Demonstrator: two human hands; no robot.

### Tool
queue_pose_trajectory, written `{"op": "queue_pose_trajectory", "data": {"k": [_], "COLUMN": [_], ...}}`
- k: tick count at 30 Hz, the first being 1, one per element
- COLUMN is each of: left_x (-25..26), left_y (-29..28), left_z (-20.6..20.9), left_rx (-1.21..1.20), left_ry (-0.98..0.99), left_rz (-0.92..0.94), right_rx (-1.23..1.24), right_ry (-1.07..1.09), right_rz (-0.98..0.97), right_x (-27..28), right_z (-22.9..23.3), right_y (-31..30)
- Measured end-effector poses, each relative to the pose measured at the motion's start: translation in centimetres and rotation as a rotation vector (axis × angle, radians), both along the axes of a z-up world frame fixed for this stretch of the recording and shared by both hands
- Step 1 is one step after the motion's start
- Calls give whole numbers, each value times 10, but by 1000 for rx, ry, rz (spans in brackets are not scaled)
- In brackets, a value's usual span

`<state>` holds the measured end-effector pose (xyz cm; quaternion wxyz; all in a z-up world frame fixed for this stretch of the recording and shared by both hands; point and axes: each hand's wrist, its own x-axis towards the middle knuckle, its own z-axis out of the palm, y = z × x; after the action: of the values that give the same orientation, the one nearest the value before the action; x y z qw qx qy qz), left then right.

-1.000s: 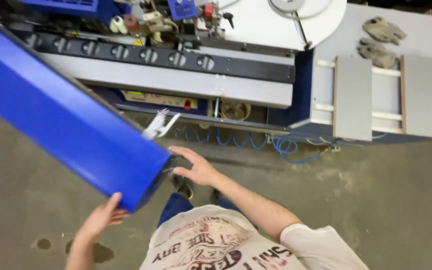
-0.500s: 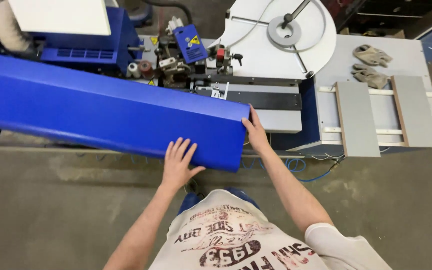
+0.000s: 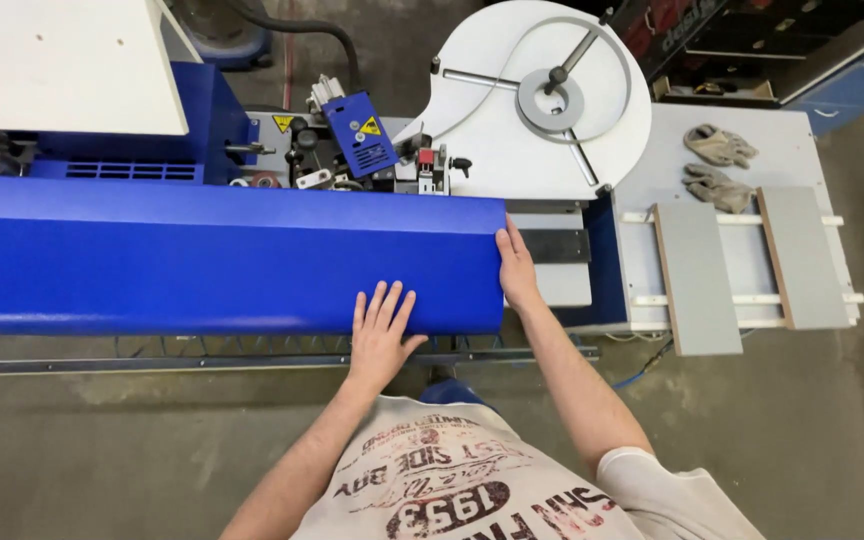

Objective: Operating an industrial edge banding machine to apply finish to the edges of wooden panels, including feeding the panels and adjusting machine settings.

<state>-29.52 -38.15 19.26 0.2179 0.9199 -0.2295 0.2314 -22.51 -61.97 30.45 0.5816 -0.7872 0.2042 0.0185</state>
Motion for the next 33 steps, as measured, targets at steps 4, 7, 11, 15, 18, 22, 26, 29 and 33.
{"op": "queue_pose_trajectory", "data": {"k": [4,7,11,15,18,22,26,29,33], "left_x": [9,12,8,13,20,15,-36,-75,-121], "left_y": [-12,-19,-28,-29,0,110,230,325,423], "left_z": [1,6,6,19,11,13,-4,-19,-10], "left_rx": [8,11,-6,-30,-94,-158,-180,-199,-228], "left_ry": [16,36,93,112,87,41,101,145,250], "left_rz": [41,70,89,60,96,289,595,714,804], "right_rx": [3,-26,-85,-348,-373,-219,-367,-401,-372], "right_ry": [21,-10,-48,-484,-716,-673,-579,-541,-485], "right_rz": [46,49,47,38,171,449,754,871,978], "right_x": [17,27,37,67,89,130,151,152,163], "right_z": [-1,-17,-66,-86,-34,-23,-14,5,13], "right_y": [-10,-20,-48,-48,-9,99,243,368,516]}}
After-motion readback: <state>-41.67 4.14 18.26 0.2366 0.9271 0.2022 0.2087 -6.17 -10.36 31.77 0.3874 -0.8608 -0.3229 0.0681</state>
